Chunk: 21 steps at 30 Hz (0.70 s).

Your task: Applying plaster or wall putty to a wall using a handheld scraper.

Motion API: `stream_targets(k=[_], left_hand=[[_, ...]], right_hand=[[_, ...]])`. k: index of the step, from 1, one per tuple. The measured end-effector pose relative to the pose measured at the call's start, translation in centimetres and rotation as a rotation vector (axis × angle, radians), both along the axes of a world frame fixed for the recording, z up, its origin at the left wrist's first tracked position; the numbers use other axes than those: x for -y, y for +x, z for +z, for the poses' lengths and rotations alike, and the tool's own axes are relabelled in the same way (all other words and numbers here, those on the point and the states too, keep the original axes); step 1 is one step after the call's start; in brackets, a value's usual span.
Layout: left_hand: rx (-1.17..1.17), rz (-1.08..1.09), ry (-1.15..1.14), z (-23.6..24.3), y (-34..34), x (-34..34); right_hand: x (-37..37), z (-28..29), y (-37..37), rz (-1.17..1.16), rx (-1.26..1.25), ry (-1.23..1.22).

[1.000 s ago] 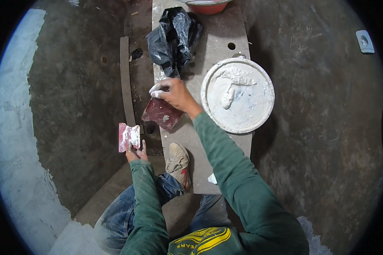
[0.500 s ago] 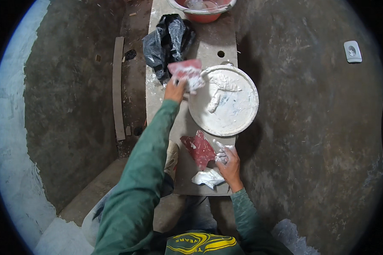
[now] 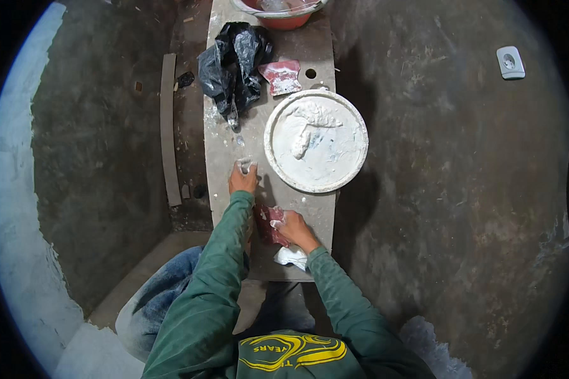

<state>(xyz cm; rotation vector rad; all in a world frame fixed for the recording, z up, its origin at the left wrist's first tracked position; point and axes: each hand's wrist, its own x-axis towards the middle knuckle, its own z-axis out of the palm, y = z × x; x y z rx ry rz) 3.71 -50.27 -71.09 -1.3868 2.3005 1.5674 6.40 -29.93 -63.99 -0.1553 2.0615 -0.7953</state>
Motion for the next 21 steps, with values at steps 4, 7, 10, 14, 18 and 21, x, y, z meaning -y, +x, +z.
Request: stream_targets(k=[4,7,10,14,18,21], left_hand=[[0.095,0.048,0.003,0.1,2.5,-0.2],[0.141,0.002,0.024,1.5,2.0,-1.5],[0.19,-0.066,0.089,2.4,1.5,-3.1],[0.224,-0.174,-0.052,3.6,1.3,-5.0],[0.229,-0.226,-0.044,2.6,1.2,-5.7],[0.232,-0.206,-0.004,2.2,1.8,-5.7]], right_hand=[[-4.4,4.3,-2.2,-0.283,0.184,-0.306],[-8.0,9.8,-6.0,-0.719,0.304,-0.575],[-8.1,12.6,-10.0,-0.529,-0.093,-0.189],[-7.0,13.1,-14.3,0.32,-0.759,-0.093],[-6.7,8.8,-17.3,0.896,-1.043,-0.048],[-6.4,7.2,-18.2,0.939,-1.073,-0.025]])
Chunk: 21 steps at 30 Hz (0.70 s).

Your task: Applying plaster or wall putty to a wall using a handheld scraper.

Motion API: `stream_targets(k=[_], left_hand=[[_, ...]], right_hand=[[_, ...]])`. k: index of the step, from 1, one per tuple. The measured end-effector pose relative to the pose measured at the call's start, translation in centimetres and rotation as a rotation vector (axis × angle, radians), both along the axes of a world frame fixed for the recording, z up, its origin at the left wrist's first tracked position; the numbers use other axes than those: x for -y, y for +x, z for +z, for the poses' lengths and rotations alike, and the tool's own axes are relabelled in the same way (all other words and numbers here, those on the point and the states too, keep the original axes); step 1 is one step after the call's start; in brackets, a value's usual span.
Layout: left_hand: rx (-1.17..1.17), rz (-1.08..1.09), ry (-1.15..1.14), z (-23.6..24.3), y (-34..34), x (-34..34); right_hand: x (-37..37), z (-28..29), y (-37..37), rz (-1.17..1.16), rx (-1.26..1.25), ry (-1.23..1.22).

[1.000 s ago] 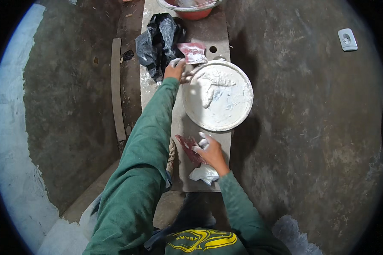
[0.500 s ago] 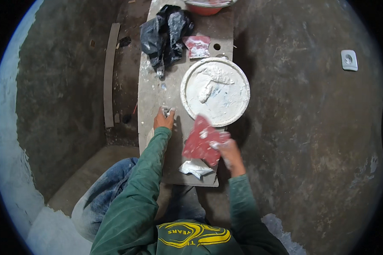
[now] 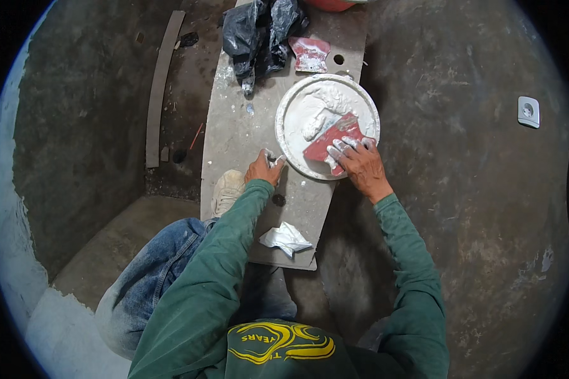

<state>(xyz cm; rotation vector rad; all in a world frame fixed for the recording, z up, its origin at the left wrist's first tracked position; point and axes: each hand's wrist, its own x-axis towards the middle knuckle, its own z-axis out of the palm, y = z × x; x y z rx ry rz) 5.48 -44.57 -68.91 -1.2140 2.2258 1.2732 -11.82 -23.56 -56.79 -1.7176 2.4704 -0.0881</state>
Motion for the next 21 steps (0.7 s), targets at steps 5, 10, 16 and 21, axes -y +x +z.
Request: stream_targets(k=[5,10,16,21], left_hand=[[-0.012,0.035,-0.005,0.1,1.4,0.4],[-0.032,0.069,0.013,0.7,1.9,1.0],[-0.036,0.085,0.05,1.7,1.7,1.3],[-0.051,0.113,0.018,1.7,3.2,2.1]], right_hand=[[-0.1,-1.5,0.4,-0.037,-0.063,0.0],[0.3,-2.3,0.0,-0.038,-0.068,-0.007],[-1.3,-3.1,0.3,-0.122,0.04,0.095],[-0.8,-0.3,0.1,-0.177,0.123,0.258]])
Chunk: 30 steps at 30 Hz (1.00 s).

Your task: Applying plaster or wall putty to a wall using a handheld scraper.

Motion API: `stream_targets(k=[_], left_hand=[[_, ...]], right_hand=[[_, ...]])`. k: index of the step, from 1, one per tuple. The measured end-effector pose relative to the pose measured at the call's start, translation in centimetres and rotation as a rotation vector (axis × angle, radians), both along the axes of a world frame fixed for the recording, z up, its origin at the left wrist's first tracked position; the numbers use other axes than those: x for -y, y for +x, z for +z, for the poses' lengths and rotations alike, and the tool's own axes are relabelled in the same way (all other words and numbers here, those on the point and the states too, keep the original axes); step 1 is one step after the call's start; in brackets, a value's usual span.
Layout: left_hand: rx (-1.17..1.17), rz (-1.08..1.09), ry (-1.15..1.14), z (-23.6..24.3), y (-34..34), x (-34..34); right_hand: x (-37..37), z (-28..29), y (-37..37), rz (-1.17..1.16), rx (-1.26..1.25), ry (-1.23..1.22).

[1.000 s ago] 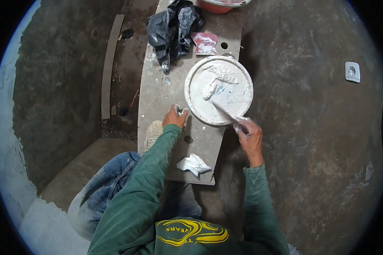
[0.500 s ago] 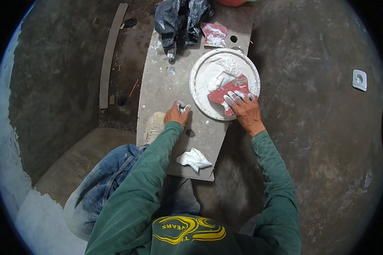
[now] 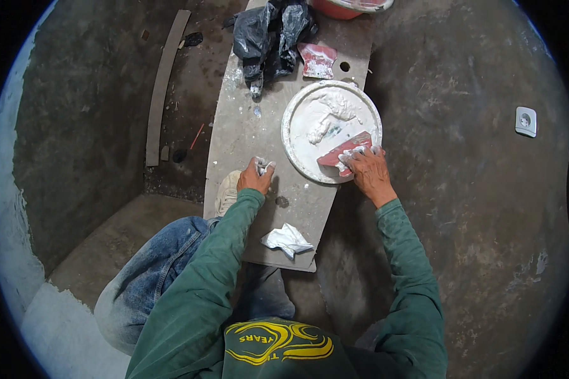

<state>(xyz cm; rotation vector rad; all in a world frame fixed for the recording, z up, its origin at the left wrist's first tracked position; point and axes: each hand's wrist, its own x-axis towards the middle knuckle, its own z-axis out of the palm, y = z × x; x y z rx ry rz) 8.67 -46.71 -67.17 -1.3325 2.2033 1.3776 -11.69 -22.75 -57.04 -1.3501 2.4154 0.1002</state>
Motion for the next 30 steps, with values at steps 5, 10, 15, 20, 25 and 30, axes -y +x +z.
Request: stream_targets(k=[5,10,15,20,25,30], left_hand=[[-0.02,0.051,-0.016,0.3,0.6,0.3],[-0.038,0.078,0.036,-0.1,1.0,0.5],[-0.057,0.077,0.011,-0.5,1.3,0.6],[-0.075,0.102,0.015,-0.3,1.6,0.5],[-0.075,0.106,0.013,0.7,1.6,0.4],[-0.094,0.112,-0.018,0.0,2.1,0.5]], right_hand=[[1.4,1.3,-1.4,0.051,-0.08,-0.126],[2.1,-0.7,-2.6,0.132,-0.161,-0.233],[1.8,-2.1,-2.0,0.016,-0.075,-0.146],[0.8,-1.6,0.0,-0.019,-0.036,-0.104],[1.9,1.1,-0.9,-0.058,0.002,-0.18],[3.7,0.3,-3.6,0.044,-0.143,-0.214]])
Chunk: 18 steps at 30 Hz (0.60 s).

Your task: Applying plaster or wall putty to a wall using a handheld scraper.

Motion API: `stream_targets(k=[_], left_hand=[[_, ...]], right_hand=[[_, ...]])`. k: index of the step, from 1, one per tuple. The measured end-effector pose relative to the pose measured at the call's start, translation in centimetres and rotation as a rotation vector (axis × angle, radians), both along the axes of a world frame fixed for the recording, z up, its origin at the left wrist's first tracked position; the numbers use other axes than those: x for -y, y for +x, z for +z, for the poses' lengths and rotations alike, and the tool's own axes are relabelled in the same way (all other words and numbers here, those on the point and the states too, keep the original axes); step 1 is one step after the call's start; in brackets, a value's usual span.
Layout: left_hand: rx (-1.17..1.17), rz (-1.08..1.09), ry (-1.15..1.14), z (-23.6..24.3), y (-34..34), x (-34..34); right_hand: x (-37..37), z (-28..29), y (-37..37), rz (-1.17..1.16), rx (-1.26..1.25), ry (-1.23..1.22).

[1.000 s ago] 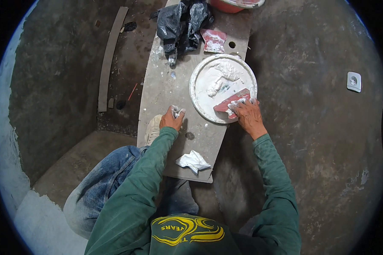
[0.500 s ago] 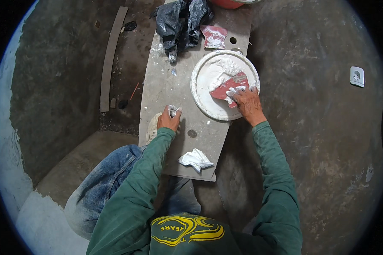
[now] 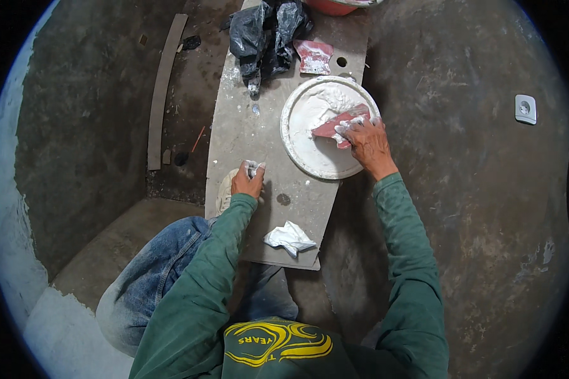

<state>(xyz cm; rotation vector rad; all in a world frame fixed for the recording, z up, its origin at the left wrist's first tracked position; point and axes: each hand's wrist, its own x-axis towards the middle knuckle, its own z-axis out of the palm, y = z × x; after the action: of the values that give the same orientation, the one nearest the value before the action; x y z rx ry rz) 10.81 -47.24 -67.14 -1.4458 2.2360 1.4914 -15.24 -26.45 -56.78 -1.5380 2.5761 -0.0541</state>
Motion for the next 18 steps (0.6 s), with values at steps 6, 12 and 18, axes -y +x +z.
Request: stream_targets(k=[6,12,18], left_hand=[[-0.014,0.062,0.084,0.2,-0.1,0.2],[-0.03,0.08,0.075,1.3,-0.1,0.3],[-0.106,0.172,0.075,-0.4,0.6,1.5]], right_hand=[[-1.1,-1.8,0.9,-0.015,0.007,0.05],[-1.4,-0.7,2.5,-0.059,0.096,0.015],[-0.7,2.6,-0.7,-0.586,0.658,-0.179]])
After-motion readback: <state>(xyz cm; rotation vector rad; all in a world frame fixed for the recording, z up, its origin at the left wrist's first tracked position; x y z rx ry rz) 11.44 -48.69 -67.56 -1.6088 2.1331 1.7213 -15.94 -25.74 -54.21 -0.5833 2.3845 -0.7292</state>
